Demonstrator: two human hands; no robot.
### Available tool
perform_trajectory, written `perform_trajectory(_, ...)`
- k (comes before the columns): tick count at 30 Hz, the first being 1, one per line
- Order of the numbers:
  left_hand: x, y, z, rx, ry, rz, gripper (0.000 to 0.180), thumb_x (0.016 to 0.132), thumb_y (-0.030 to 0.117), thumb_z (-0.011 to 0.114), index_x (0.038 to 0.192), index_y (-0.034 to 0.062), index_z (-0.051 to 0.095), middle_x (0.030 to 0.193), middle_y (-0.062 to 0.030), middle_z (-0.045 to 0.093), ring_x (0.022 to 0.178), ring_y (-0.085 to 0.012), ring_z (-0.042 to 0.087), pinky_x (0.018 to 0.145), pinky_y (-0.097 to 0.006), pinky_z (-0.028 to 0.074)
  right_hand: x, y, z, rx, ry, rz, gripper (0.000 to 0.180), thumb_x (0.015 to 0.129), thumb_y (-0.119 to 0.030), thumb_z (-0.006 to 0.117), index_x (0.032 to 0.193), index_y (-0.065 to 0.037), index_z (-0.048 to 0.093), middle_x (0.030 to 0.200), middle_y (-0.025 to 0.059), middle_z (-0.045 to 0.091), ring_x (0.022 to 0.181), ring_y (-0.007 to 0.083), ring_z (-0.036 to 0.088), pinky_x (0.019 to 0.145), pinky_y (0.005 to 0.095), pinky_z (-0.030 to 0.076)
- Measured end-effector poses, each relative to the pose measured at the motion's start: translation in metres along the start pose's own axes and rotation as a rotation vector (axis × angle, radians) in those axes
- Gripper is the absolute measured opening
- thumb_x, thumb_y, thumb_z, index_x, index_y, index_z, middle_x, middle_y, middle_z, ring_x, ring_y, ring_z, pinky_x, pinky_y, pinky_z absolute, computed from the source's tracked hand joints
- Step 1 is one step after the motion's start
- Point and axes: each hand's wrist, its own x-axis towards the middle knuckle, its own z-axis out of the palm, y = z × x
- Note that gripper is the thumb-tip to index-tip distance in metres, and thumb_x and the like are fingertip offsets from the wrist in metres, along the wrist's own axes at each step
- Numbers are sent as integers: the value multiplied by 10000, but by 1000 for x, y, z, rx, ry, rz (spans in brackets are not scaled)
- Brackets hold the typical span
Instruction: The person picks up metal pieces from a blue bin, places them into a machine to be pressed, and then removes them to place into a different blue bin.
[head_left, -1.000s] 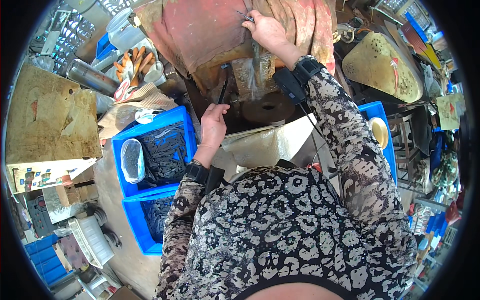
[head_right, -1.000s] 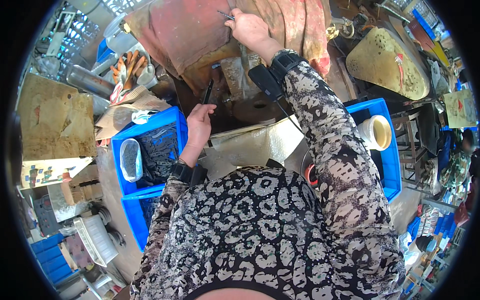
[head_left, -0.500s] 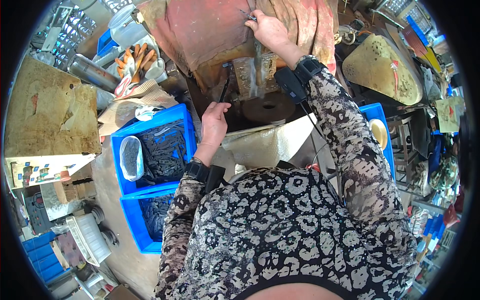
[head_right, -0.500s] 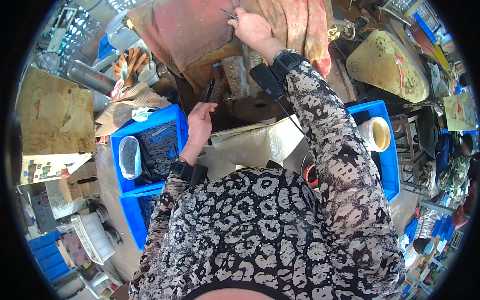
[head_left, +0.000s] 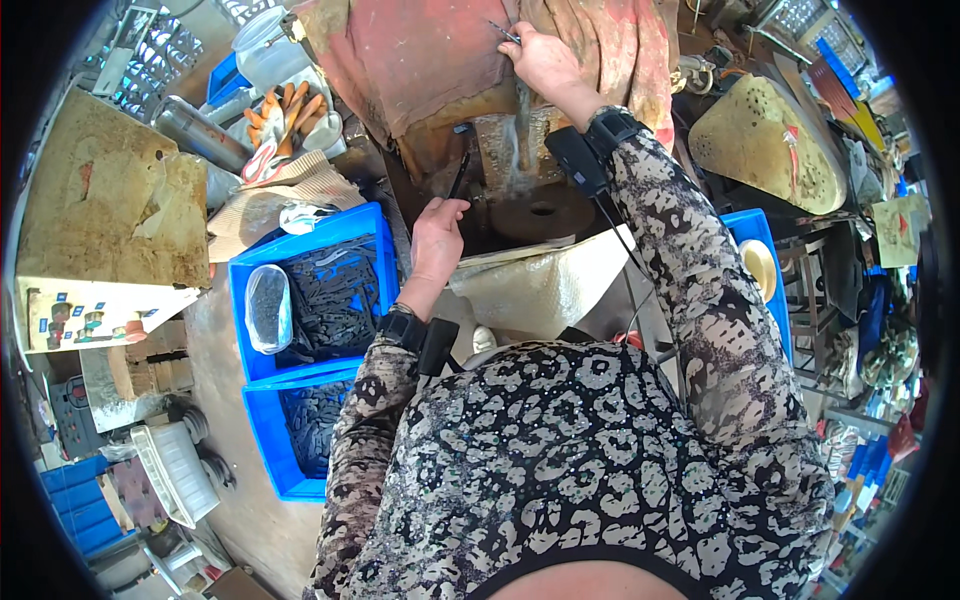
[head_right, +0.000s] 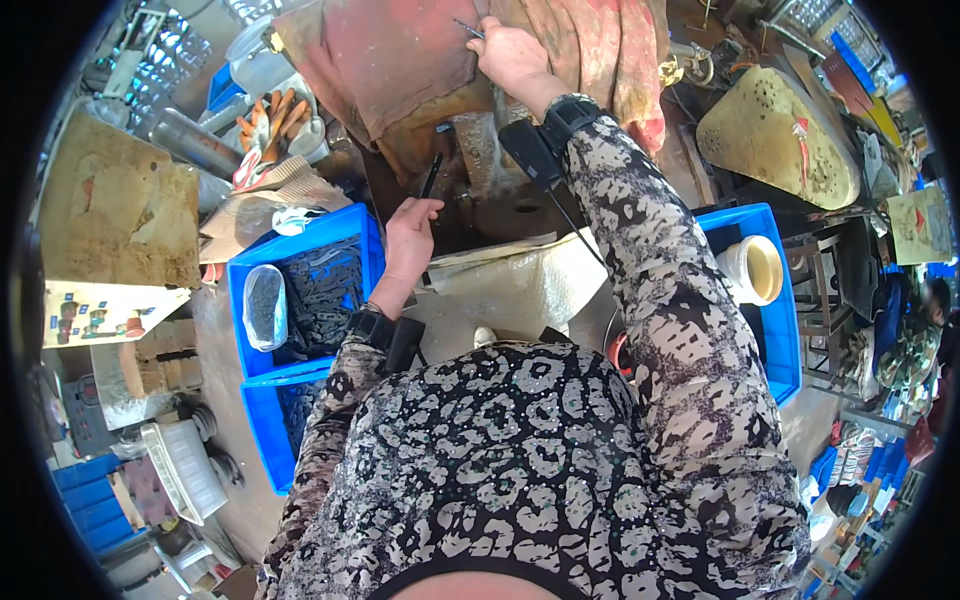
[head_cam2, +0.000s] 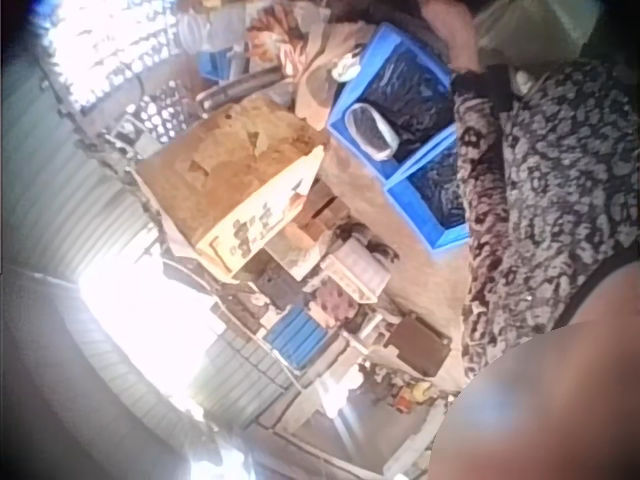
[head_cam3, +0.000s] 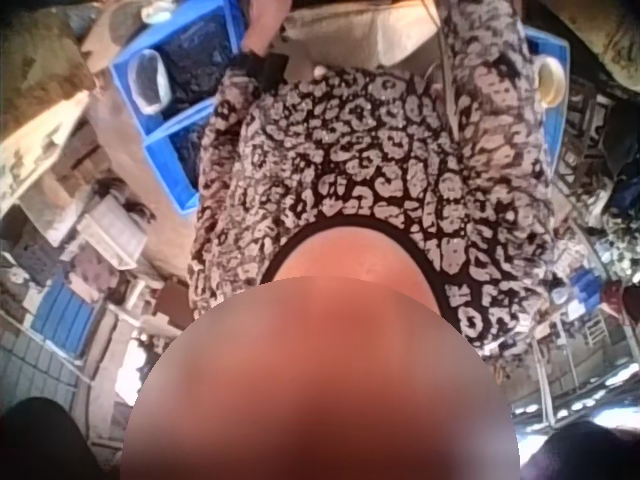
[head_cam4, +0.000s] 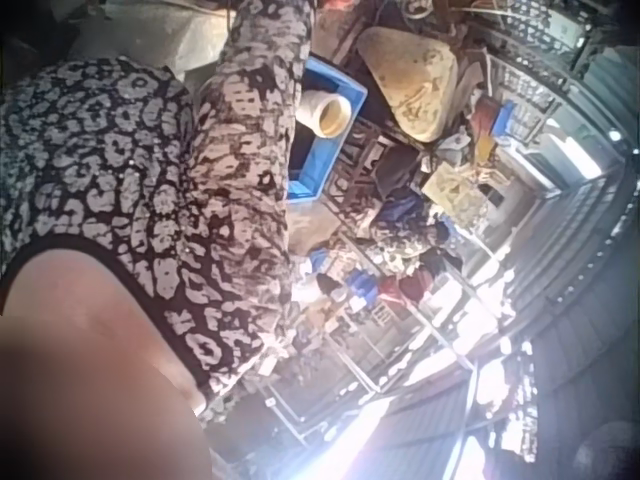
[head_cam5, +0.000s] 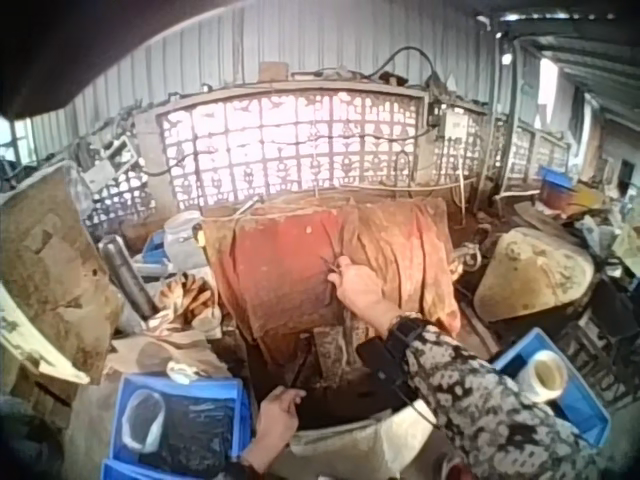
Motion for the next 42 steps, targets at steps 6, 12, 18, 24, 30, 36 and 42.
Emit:
perform_trajectory(6,2,-6,0,41,16,52,270,768,-115,524,931,37,675,799,-142,604,745,-303,624,692,-386,517,-24,-8,-18,34,9,38,394,952,-437,546,1166,-107,578,953,218,677,946,419,635,800,514,488)
perform_trajectory(12,22,-12,-3,29,127,92,302,769,-107,523,991,29,676,830,-157,619,786,-336,629,714,-406,516,-149,14,-57,383,39,-92,260,945,-262,616,1059,-29,605,850,207,654,780,368,655,680,375,514)
perform_trajectory(18,57,-20,24,319,-20,297,247,776,-65,539,976,2,667,863,-179,636,848,-365,638,764,-442,518,-267,27,-76,477,-100,-216,223,851,-105,698,1056,-49,630,905,151,673,767,299,673,681,339,526)
perform_trajectory(24,56,-44,43,532,-465,288,161,800,4,526,872,18,669,902,-199,664,896,-387,640,809,-466,519,-328,41,-77,405,-297,-151,219,815,-171,729,1007,-92,660,892,125,672,755,337,651,649,372,531)
perform_trajectory(30,59,-63,65,661,-669,240,150,839,89,548,850,28,684,915,-212,677,902,-390,650,794,-480,522,-323,49,-73,544,-369,-224,240,823,-190,730,1033,-96,664,765,99,649,702,280,652,597,364,502)
perform_trajectory(36,51,-42,52,664,-621,93,163,849,157,575,833,36,683,878,-208,677,859,-388,658,761,-483,530,-269,61,-85,880,-588,464,224,908,-264,655,954,-45,644,705,39,621,700,206,659,589,333,490)
perform_trajectory(42,44,48,17,557,-296,191,149,829,145,580,768,29,652,811,-203,664,800,-394,649,732,-485,530,-202,34,-46,1458,-206,1045,275,1001,-287,508,1008,-18,562,851,103,626,736,228,639,658,345,529)
